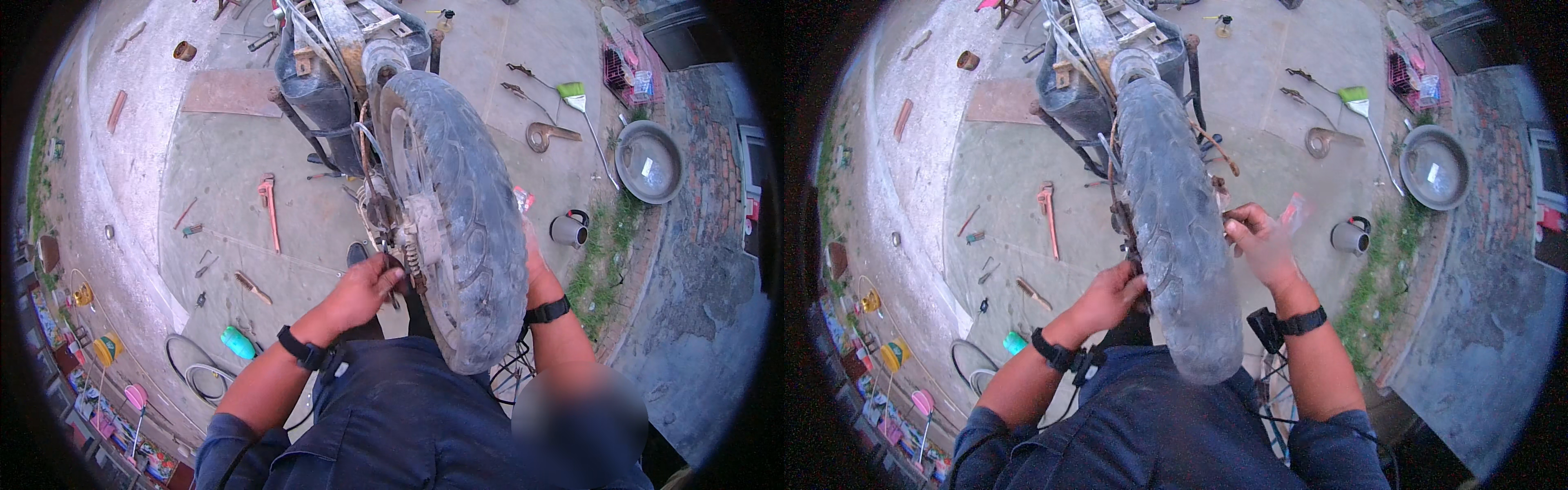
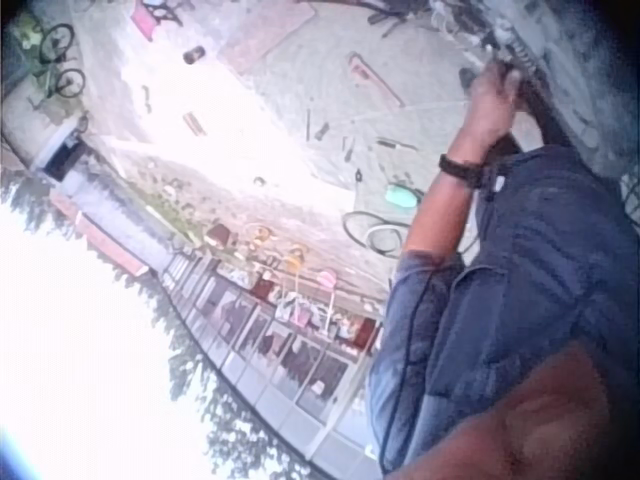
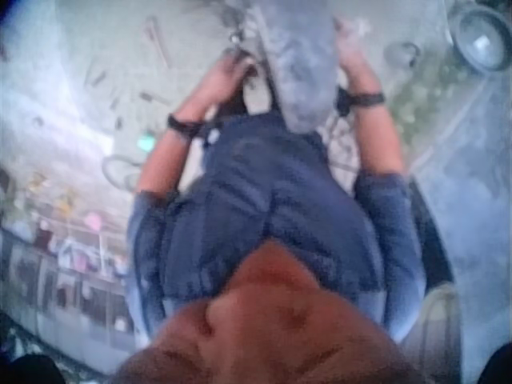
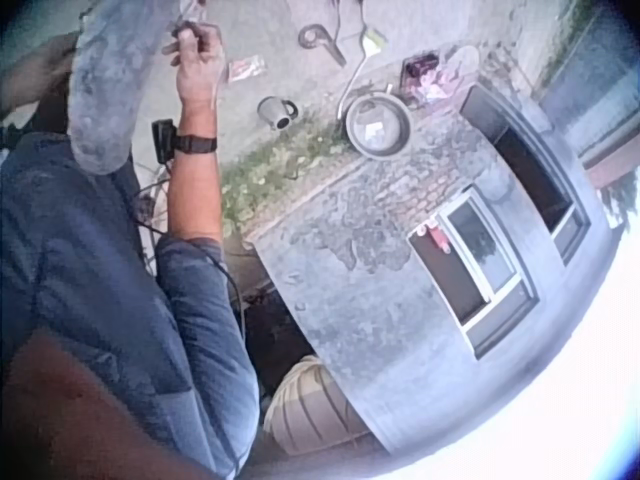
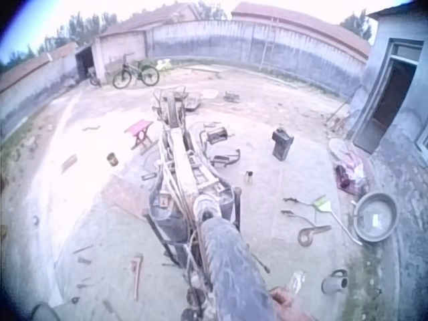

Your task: The person uses a wrench to tighten a bolt on the rear wheel hub of a motorcycle. After completing the adjustment, the person walks away from the motorcycle and enters a nearby building.

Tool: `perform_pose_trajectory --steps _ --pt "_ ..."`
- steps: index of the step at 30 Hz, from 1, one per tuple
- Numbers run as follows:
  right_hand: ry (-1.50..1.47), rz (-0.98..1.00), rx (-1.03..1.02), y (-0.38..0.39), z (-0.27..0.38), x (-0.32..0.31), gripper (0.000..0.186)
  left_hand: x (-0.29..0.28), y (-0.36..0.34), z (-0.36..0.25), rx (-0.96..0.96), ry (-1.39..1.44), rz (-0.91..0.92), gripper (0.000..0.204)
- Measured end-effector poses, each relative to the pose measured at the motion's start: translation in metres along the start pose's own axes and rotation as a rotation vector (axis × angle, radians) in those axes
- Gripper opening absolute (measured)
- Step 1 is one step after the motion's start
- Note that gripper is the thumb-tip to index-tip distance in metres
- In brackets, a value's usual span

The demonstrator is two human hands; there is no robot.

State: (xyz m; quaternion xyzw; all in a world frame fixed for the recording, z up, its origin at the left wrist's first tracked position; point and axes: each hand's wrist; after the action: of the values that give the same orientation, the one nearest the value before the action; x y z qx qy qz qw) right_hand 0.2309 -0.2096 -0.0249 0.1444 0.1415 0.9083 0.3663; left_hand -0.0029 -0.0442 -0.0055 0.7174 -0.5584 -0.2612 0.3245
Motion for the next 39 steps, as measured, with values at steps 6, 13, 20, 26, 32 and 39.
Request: perform_pose_trajectory --steps 6,13,20,26,32,39 --pt "0.05 0.027 -0.061 0.006 0.011 0.004 0.018 -0.023 -0.049 0.017 0.347 -0.72 -0.521 0.018" --pt "0.043 0.02 -0.043 0.003 0.004 0.002 0.019 -0.009 -0.015 0.029 0.07 -0.548 -0.42 0.019" --pt "0.118 0.075 -0.15 0.008 0.017 0.007 0.021 0.013 0.036 0.007 -0.209 0.309 0.13 0.031" --pt "0.039 0.038 -0.065 0.002 0.01 0.003 0.02 0.011 0.046 -0.025 -0.248 0.489 0.239 0.034" --pt "0.114 0.081 -0.151 0.006 0.016 0.008 0.018 0.009 0.046 -0.031 -0.273 0.633 0.262 0.036" --pt "0.126 0.107 -0.18 0.002 0.005 0.004 0.017 0.009 0.047 -0.04 -0.293 0.67 0.217 0.039"
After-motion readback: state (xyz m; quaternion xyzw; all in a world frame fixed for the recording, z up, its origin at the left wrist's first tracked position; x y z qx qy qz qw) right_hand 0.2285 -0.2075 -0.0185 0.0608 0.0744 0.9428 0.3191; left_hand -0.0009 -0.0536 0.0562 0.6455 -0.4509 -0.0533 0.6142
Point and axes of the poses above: each hand's wrist, its own y-axis away from the middle knuckle, its own x-axis out of the palm, z = x × y, and after that the axes turned 13 degrees about -x, right-handed
